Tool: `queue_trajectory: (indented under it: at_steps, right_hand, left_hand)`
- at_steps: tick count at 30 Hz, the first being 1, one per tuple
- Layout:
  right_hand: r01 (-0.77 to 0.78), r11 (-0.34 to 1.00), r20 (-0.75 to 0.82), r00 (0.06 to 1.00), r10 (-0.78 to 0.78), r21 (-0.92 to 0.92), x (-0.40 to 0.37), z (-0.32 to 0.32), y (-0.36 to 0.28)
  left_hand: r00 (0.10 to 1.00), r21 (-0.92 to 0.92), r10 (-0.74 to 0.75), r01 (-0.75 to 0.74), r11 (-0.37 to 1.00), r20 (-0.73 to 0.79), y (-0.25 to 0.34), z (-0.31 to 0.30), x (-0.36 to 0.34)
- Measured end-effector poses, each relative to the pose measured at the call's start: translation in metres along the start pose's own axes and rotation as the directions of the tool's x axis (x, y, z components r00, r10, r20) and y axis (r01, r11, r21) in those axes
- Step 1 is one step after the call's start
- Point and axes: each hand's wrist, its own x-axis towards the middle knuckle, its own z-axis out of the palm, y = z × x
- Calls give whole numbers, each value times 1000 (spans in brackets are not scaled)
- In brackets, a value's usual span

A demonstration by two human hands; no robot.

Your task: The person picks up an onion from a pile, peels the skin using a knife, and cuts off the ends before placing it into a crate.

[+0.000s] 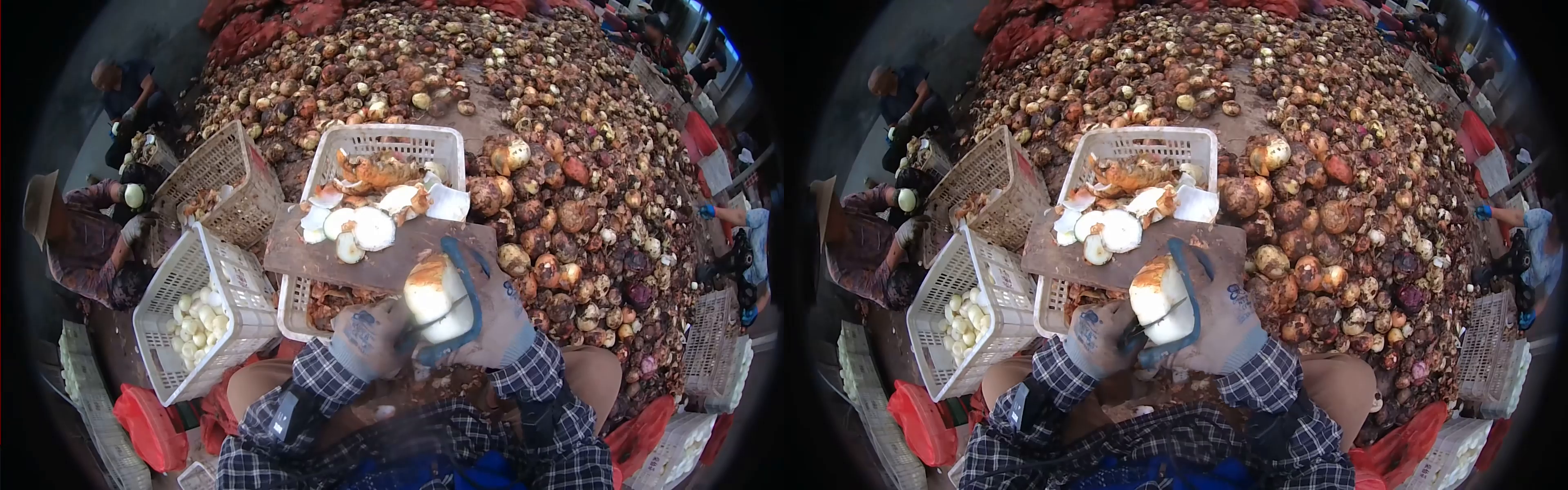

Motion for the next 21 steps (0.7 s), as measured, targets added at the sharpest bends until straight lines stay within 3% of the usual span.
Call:
queue_trajectory:
  at_steps: [3,6,7,10,12,15,17,18,20,21]
  right_hand:
    - [-132,969,-74,986,150,207,-4,-1,-5]
    - [-238,815,18,963,269,529,-9,11,9]
    - [-208,802,13,970,243,560,-11,14,14]
    - [-146,734,-3,980,197,664,-13,19,24]
    - [-152,653,0,974,226,742,-13,20,25]
    - [-271,574,129,953,276,773,-10,17,35]
    - [-282,655,116,951,285,701,-9,28,46]
    - [-288,692,111,951,289,662,-8,35,50]
    - [-322,643,135,937,324,695,-4,47,55]
    - [-349,611,154,924,349,711,-3,55,58]
  left_hand:
    - [1000,52,3,-4,999,27,3,-3,4]
    - [996,176,21,-35,984,84,-1,-8,9]
    - [994,230,27,-51,972,106,-2,-10,10]
    - [993,154,116,-116,981,12,-10,-5,8]
    - [996,10,89,-88,996,-20,-11,-6,9]
    - [995,-87,19,-27,996,-95,-14,3,10]
    - [992,-183,-43,20,983,-122,-21,13,15]
    - [993,-241,-91,71,968,-70,-22,13,17]
    - [984,-344,-171,175,923,41,-26,9,23]
    - [982,-310,-184,191,931,53,-32,10,25]
